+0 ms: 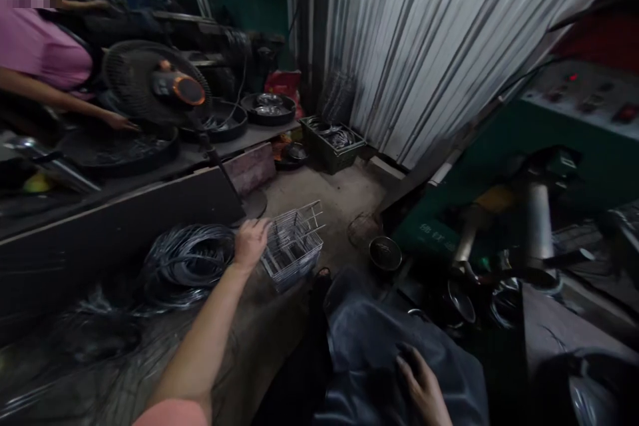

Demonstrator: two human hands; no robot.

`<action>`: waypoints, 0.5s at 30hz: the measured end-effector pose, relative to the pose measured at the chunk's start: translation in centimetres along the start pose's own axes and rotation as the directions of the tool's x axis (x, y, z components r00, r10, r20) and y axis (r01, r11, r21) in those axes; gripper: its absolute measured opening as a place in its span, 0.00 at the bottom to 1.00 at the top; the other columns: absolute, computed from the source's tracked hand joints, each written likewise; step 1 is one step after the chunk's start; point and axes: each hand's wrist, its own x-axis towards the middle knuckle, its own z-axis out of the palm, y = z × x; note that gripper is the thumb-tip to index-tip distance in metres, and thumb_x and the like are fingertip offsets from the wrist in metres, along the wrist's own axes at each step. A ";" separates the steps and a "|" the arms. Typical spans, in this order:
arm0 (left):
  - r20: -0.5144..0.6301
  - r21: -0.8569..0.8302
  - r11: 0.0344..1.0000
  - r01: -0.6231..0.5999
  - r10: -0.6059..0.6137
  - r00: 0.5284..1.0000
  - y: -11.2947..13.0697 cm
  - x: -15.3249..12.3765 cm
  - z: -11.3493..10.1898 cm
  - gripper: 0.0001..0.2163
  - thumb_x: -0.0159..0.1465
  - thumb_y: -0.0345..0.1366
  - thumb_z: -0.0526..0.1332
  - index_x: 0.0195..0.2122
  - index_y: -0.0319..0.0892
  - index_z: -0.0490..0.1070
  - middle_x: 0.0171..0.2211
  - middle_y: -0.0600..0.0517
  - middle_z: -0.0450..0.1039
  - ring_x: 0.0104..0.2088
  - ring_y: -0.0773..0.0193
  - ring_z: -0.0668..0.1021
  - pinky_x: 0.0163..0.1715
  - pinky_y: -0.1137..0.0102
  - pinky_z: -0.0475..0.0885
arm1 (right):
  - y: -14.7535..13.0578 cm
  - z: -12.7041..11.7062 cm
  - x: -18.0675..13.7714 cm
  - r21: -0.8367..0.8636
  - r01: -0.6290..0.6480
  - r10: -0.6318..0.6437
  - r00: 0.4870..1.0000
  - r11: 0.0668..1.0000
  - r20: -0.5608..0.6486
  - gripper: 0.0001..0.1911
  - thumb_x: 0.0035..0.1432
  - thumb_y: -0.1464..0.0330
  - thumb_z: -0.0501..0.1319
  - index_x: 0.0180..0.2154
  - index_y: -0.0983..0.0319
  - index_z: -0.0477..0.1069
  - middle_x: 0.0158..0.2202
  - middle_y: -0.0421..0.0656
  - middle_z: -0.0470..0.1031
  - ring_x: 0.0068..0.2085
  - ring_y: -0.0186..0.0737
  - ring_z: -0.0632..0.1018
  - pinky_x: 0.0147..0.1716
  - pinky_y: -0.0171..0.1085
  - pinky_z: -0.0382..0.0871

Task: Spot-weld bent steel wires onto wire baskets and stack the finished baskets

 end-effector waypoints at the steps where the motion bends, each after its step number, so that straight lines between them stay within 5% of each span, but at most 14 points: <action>1: -0.017 -0.022 0.998 -0.065 0.065 0.998 0.6 0.4 -1.3 0.18 0.67 0.38 0.44 0.45 0.34 0.69 0.36 0.44 0.71 0.40 0.58 0.70 0.43 0.64 0.64 | -0.6 -0.3 0.2 -0.012 0.041 -0.041 0.999 0.999 -0.022 0.24 0.48 0.53 0.58 0.41 0.64 0.72 0.42 0.51 0.76 0.45 0.50 0.75 0.45 0.42 0.70; 3: -0.074 -0.061 0.949 -0.310 0.305 0.949 3.1 0.8 -3.6 0.13 0.66 0.37 0.48 0.42 0.40 0.71 0.32 0.48 0.70 0.36 0.61 0.71 0.39 0.68 0.66 | -2.5 -1.2 0.4 -0.044 0.139 -0.142 0.985 0.989 -0.096 0.23 0.51 0.55 0.57 0.43 0.64 0.71 0.43 0.51 0.75 0.45 0.49 0.75 0.46 0.44 0.70; 4: -0.124 -0.067 0.881 -0.468 0.458 0.880 4.8 0.7 -4.5 0.12 0.65 0.36 0.50 0.41 0.42 0.71 0.30 0.50 0.70 0.35 0.61 0.71 0.38 0.68 0.67 | -3.8 -1.9 0.4 -0.065 0.190 -0.198 0.970 0.980 -0.143 0.22 0.52 0.56 0.57 0.44 0.63 0.70 0.44 0.51 0.74 0.46 0.48 0.74 0.46 0.44 0.69; 7: -0.300 -0.035 0.540 -0.841 0.797 0.524 11.0 0.0 -6.9 0.13 0.62 0.29 0.50 0.41 0.44 0.72 0.29 0.50 0.69 0.35 0.60 0.71 0.41 0.64 0.68 | -8.6 -4.6 -0.7 -0.150 0.326 -0.355 0.900 0.933 -0.254 0.23 0.54 0.57 0.58 0.49 0.62 0.67 0.48 0.51 0.70 0.49 0.46 0.71 0.49 0.44 0.65; 10: -0.416 -0.106 0.280 -0.954 0.859 0.298 16.8 -1.1 -8.3 0.15 0.60 0.26 0.51 0.44 0.47 0.71 0.28 0.52 0.69 0.32 0.62 0.72 0.48 0.60 0.66 | -12.6 -7.4 -3.0 -0.200 0.418 -0.446 0.887 0.886 -0.118 0.26 0.52 0.59 0.62 0.52 0.61 0.64 0.50 0.50 0.68 0.51 0.44 0.69 0.50 0.41 0.63; 12: -0.491 -0.188 0.198 -0.962 0.829 0.267 19.9 -1.5 -8.1 0.17 0.61 0.28 0.52 0.47 0.53 0.69 0.30 0.54 0.70 0.34 0.61 0.73 0.52 0.52 0.61 | -13.7 -8.7 -4.4 -0.164 0.413 -0.415 0.910 0.896 0.024 0.22 0.54 0.63 0.61 0.50 0.60 0.66 0.45 0.46 0.72 0.46 0.41 0.72 0.46 0.37 0.65; 15: -0.450 -0.392 0.267 -0.880 0.779 0.437 23.5 -2.6 -5.6 0.22 0.60 0.34 0.54 0.55 0.60 0.60 0.43 0.52 0.70 0.48 0.51 0.70 0.54 0.40 0.50 | -12.4 -9.5 -5.6 0.012 0.196 -0.195 0.980 0.981 -0.048 0.11 0.58 0.69 0.57 0.43 0.62 0.71 0.34 0.40 0.74 0.34 0.32 0.74 0.35 0.30 0.66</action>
